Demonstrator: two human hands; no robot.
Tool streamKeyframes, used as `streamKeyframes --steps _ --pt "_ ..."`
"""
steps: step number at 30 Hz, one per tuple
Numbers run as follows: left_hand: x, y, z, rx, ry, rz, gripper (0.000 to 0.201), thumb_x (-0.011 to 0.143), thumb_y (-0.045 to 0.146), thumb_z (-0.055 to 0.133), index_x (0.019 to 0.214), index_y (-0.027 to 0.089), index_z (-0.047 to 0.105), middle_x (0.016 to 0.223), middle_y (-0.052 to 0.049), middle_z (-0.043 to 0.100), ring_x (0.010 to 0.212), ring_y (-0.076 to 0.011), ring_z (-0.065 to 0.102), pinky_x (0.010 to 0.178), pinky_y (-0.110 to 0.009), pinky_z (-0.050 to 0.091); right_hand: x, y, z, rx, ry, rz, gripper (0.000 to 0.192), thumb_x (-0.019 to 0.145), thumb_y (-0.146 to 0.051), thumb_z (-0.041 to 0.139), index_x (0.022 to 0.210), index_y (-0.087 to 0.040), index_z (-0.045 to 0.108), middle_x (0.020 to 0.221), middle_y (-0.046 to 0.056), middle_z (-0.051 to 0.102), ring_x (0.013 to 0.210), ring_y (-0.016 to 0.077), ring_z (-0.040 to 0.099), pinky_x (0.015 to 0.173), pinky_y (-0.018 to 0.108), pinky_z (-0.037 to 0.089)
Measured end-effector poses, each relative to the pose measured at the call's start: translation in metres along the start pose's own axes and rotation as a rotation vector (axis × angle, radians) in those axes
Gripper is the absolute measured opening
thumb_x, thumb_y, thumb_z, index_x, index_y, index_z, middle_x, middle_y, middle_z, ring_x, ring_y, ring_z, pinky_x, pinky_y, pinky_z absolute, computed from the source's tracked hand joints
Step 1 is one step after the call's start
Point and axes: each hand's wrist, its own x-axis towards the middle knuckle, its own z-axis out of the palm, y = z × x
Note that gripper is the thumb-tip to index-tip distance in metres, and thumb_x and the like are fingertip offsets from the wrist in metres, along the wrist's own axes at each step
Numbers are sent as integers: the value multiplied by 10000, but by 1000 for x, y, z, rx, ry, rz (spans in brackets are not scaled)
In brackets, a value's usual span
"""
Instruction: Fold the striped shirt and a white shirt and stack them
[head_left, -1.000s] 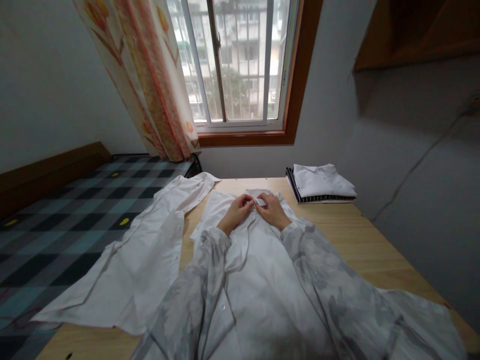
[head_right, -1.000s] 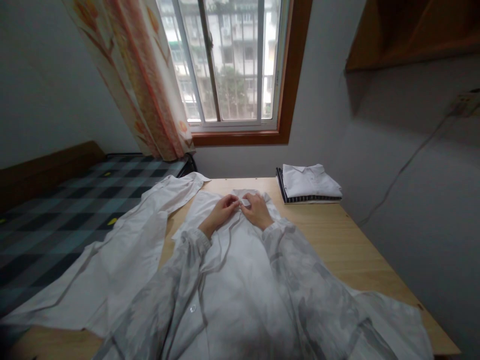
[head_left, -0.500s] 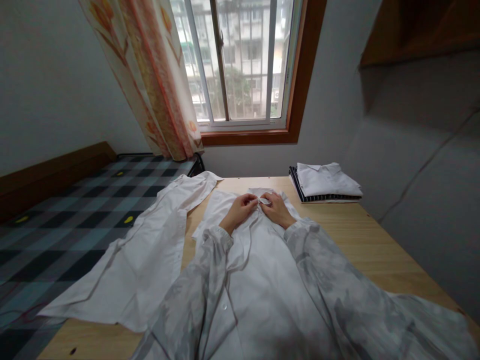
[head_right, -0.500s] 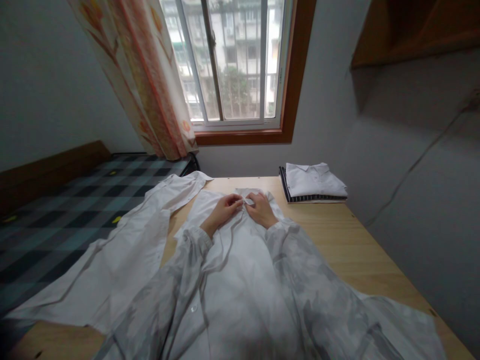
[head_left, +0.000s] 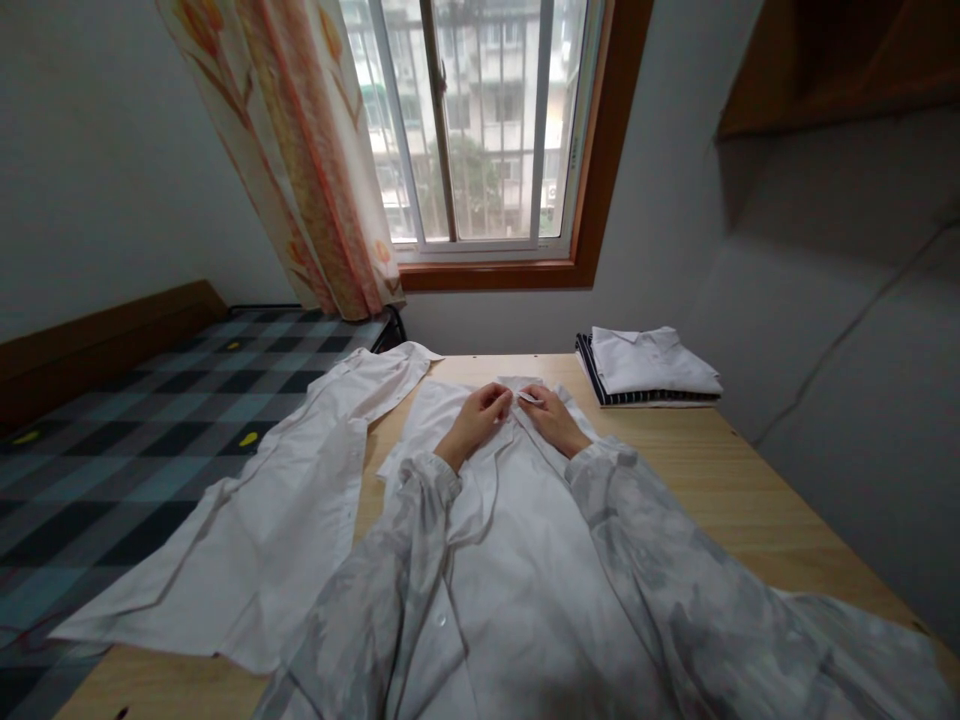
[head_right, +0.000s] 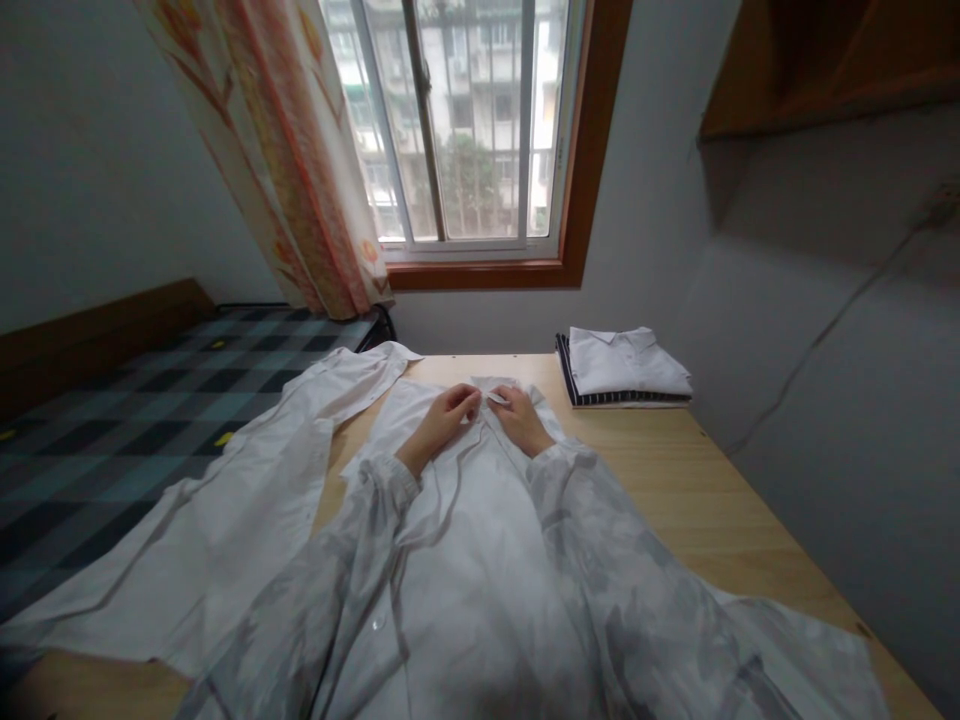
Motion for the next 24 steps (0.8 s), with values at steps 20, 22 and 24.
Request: streamKeyframes --steps 20,22,24 --pt "9 -1 -13 -46 143 -63 511 872 520 828 1248 191 721 1302 -133 760 1134 -260 725 1023 -397 574 -25 -51 -41 -421 232 -232 348 890 -279 712 1209 -234 580 1182 120 650 1036 299 600 982 460 528" --pt "4 6 -23 9 84 -65 544 879 498 817 1329 222 685 1379 -129 728 1160 -257 723 1007 -386 579 -48 -58 -53 -479 83 -224 371 904 -339 754 1218 -234 587 1141 104 673 1010 292 623 948 437 530" --pt "-5 15 -31 192 -2 -77 518 850 480 838 1280 225 701 1324 -128 735 1077 -255 736 946 -376 580 -70 -62 -60 -559 -46 -166 394 899 -365 781 1232 -230 620 1140 108 702 1030 299 646 944 424 526"
